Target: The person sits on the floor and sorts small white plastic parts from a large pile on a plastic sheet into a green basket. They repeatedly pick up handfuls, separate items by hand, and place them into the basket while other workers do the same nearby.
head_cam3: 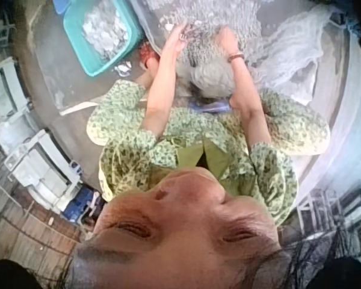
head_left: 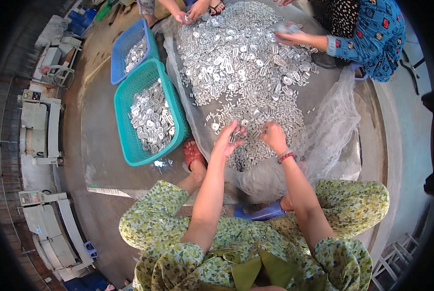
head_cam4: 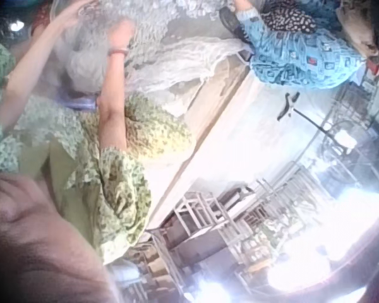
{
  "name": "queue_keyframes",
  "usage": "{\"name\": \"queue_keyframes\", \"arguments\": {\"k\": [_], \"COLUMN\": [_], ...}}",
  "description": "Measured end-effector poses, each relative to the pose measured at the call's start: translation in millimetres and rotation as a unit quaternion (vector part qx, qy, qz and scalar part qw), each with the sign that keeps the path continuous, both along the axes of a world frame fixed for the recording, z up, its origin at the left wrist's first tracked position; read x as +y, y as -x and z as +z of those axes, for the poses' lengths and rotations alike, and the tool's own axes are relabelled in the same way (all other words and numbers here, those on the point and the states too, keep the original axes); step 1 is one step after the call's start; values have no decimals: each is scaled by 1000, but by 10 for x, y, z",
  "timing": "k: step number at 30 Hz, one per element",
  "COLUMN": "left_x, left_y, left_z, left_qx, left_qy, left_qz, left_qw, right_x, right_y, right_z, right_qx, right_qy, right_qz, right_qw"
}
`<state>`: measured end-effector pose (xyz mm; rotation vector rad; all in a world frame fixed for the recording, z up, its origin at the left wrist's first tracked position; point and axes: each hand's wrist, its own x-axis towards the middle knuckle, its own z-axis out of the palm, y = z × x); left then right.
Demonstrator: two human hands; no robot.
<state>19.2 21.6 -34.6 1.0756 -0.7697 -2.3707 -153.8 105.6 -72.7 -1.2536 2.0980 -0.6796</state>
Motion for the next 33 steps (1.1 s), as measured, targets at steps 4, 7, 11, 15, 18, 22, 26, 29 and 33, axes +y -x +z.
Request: {"name": "queue_keyframes", "arguments": {"k": [4, 7, 11, 15, 18, 22, 26, 29, 33], "left_x": [228, 331, 298, 127, -2, -173, -266, -261, -399], "left_y": [263, 380, 426, 295, 224, 256, 441, 560, 584], "left_z": [-101, -224, -224, -345, -83, -146, -408, -270, -345], "left_qx": [-305, -450, -445, -210, -2, -166, -491, -530, -408], "left_qy": [323, 510, 508, 353, 67, 158, 463, 463, 330], "left_qz": [-79, -126, -148, -49, 34, 9, -132, -236, -219], "left_qw": [893, 722, 722, 911, 997, 973, 726, 670, 823], "right_x": [20, -2, 46, 17, -214, -354, -399, -335, -160], "right_y": [368, 537, 534, 780, 906, 687, 605, 571, 712], "right_z": [21, 303, 669, 62, -166, -52, -23, 35, 35], "right_qx": [-402, -609, -724, -752, -510, 75, 121, 58, -440], "right_qy": [52, 93, 140, 139, 21, -26, -80, 19, -1], "right_qz": [-146, -169, -220, -269, -261, 13, 47, 19, -104], "right_qw": [902, 770, 639, 586, 820, 997, 988, 998, 892]}}
